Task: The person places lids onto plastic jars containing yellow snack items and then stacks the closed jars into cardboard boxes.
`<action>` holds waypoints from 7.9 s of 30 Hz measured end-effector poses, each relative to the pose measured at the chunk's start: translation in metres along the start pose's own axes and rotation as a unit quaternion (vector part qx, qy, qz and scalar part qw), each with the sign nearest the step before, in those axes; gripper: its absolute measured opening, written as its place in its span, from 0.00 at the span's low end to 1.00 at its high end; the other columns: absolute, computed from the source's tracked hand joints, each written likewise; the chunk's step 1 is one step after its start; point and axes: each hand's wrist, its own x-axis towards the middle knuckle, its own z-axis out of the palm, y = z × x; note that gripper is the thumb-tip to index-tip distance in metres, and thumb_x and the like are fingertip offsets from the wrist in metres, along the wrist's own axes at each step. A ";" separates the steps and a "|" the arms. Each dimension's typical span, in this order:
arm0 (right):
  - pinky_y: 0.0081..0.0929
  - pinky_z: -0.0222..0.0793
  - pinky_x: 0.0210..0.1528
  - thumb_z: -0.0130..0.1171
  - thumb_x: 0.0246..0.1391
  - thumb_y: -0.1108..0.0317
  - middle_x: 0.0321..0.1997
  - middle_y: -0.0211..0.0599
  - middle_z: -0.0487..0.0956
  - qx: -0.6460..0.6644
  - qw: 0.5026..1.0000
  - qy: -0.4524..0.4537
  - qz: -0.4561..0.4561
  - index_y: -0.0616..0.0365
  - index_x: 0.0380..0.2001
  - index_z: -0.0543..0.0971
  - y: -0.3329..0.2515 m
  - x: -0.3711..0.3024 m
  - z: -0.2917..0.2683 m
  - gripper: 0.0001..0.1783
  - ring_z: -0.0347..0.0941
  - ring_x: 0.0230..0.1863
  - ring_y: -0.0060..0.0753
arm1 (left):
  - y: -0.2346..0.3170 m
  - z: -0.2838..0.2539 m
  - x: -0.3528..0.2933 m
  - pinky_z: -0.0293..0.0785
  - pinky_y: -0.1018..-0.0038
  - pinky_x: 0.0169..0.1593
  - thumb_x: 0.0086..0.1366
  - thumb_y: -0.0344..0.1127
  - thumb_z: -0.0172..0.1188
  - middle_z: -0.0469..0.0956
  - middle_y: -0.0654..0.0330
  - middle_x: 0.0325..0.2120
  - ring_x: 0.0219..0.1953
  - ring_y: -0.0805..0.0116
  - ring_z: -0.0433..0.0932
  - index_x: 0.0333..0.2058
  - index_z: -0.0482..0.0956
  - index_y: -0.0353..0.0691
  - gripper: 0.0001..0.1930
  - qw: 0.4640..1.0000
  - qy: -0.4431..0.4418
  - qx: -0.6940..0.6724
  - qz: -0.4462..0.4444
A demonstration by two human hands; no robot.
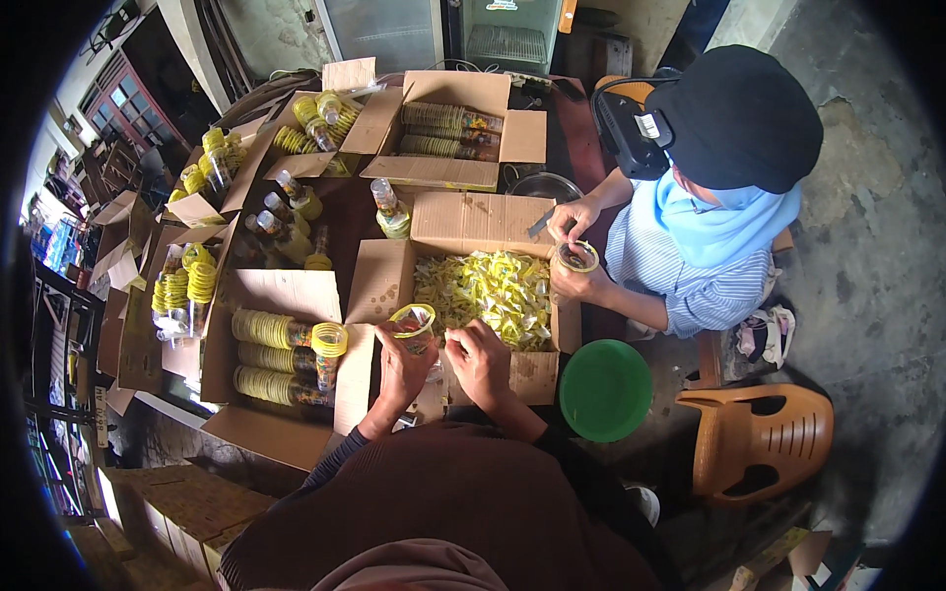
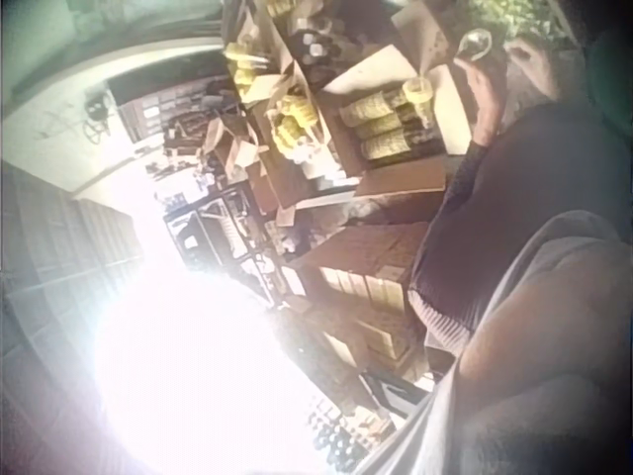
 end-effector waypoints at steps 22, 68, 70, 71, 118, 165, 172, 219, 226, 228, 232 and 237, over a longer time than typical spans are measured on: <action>0.32 0.69 0.36 0.62 0.47 0.75 0.30 0.32 0.74 -0.112 0.981 -0.133 -0.089 0.55 0.33 0.81 -0.006 0.004 -0.045 0.07 0.72 0.33 0.36 | 0.015 -0.039 0.029 0.66 0.59 0.47 0.44 0.30 0.62 0.73 0.50 0.43 0.44 0.50 0.71 0.53 0.64 0.34 0.34 0.976 -0.119 0.158 0.086; 0.34 0.69 0.28 0.63 0.46 0.73 0.28 0.39 0.75 -0.062 0.994 -0.066 0.060 0.56 0.30 0.78 0.054 -0.001 0.006 0.06 0.73 0.26 0.41 | -0.045 -0.035 0.045 0.72 0.72 0.45 0.47 0.49 0.75 0.78 0.59 0.37 0.39 0.73 0.74 0.47 0.70 0.35 0.35 0.881 -0.398 -0.240 -0.085; 0.34 0.69 0.30 0.63 0.47 0.73 0.28 0.38 0.76 0.000 0.993 -0.062 0.101 0.57 0.31 0.79 0.055 0.004 0.004 0.06 0.74 0.27 0.41 | -0.053 -0.032 0.037 0.71 0.72 0.48 0.47 0.53 0.75 0.76 0.57 0.40 0.42 0.72 0.73 0.51 0.64 0.32 0.42 0.924 -0.329 -0.191 -0.037; 0.34 0.69 0.30 0.63 0.47 0.73 0.28 0.38 0.76 0.000 0.993 -0.063 0.099 0.57 0.31 0.79 0.054 0.003 0.002 0.06 0.74 0.27 0.41 | -0.058 -0.032 0.036 0.71 0.72 0.48 0.47 0.53 0.75 0.76 0.57 0.40 0.42 0.72 0.73 0.51 0.64 0.32 0.42 0.925 -0.327 -0.191 -0.037; 0.32 0.70 0.33 0.60 0.47 0.73 0.30 0.34 0.69 -0.204 0.954 -0.130 -0.174 0.55 0.28 0.75 0.027 -0.010 0.001 0.04 0.72 0.33 0.36 | -0.043 -0.051 0.052 0.76 0.74 0.39 0.58 0.52 0.66 0.71 0.59 0.40 0.40 0.71 0.73 0.53 0.61 0.39 0.33 0.781 -0.441 -0.405 -0.178; 0.39 0.69 0.34 0.68 0.40 0.71 0.31 0.39 0.73 -0.189 0.960 -0.206 -0.012 0.56 0.34 0.73 0.059 -0.060 0.023 0.16 0.74 0.34 0.43 | -0.034 -0.050 0.027 0.69 0.71 0.56 0.50 0.24 0.69 0.75 0.56 0.45 0.50 0.68 0.73 0.52 0.69 0.32 0.29 0.928 -0.258 -0.266 -0.031; 0.21 0.71 0.33 0.64 0.55 0.66 0.32 0.31 0.75 0.192 0.952 -0.095 0.219 0.57 0.44 0.76 0.044 -0.019 0.015 0.15 0.72 0.33 0.22 | -0.042 -0.044 0.018 0.71 0.69 0.50 0.45 0.29 0.72 0.77 0.52 0.41 0.45 0.61 0.77 0.49 0.70 0.32 0.30 0.944 -0.284 -0.164 0.031; 0.17 0.70 0.31 0.64 0.54 0.69 0.27 0.30 0.80 0.314 0.856 -0.108 0.395 0.63 0.33 0.79 0.042 -0.008 0.017 0.08 0.74 0.29 0.17 | -0.026 -0.022 0.002 0.67 0.59 0.50 0.42 0.31 0.70 0.72 0.50 0.41 0.44 0.47 0.70 0.47 0.69 0.34 0.31 0.982 -0.153 -0.012 0.109; 0.18 0.71 0.34 0.62 0.57 0.68 0.29 0.29 0.79 0.325 0.852 -0.137 0.387 0.61 0.33 0.78 0.046 -0.004 0.016 0.07 0.73 0.30 0.18 | -0.033 -0.018 -0.005 0.67 0.58 0.52 0.42 0.30 0.72 0.71 0.46 0.44 0.48 0.43 0.69 0.51 0.67 0.32 0.35 0.984 -0.148 -0.058 0.085; 0.18 0.71 0.34 0.61 0.57 0.69 0.29 0.29 0.79 0.326 0.853 -0.112 0.392 0.61 0.33 0.78 0.044 -0.003 0.021 0.07 0.73 0.29 0.17 | -0.037 -0.018 -0.011 0.65 0.56 0.55 0.41 0.31 0.73 0.70 0.43 0.47 0.50 0.41 0.67 0.52 0.66 0.32 0.37 0.988 -0.132 -0.020 0.071; 0.15 0.70 0.29 0.63 0.55 0.71 0.28 0.28 0.78 0.317 0.868 -0.068 0.377 0.61 0.32 0.77 0.052 0.004 0.023 0.06 0.72 0.26 0.16 | -0.052 -0.016 -0.023 0.61 0.53 0.61 0.40 0.33 0.75 0.64 0.34 0.53 0.57 0.34 0.62 0.56 0.61 0.30 0.45 0.992 -0.116 0.022 0.045; 0.16 0.67 0.27 0.65 0.53 0.70 0.26 0.28 0.77 0.282 0.904 -0.049 0.316 0.62 0.31 0.76 0.068 0.010 0.025 0.08 0.68 0.24 0.15 | -0.034 -0.034 -0.018 0.67 0.60 0.54 0.40 0.30 0.74 0.68 0.45 0.46 0.50 0.45 0.69 0.49 0.67 0.31 0.36 0.988 -0.107 -0.101 -0.043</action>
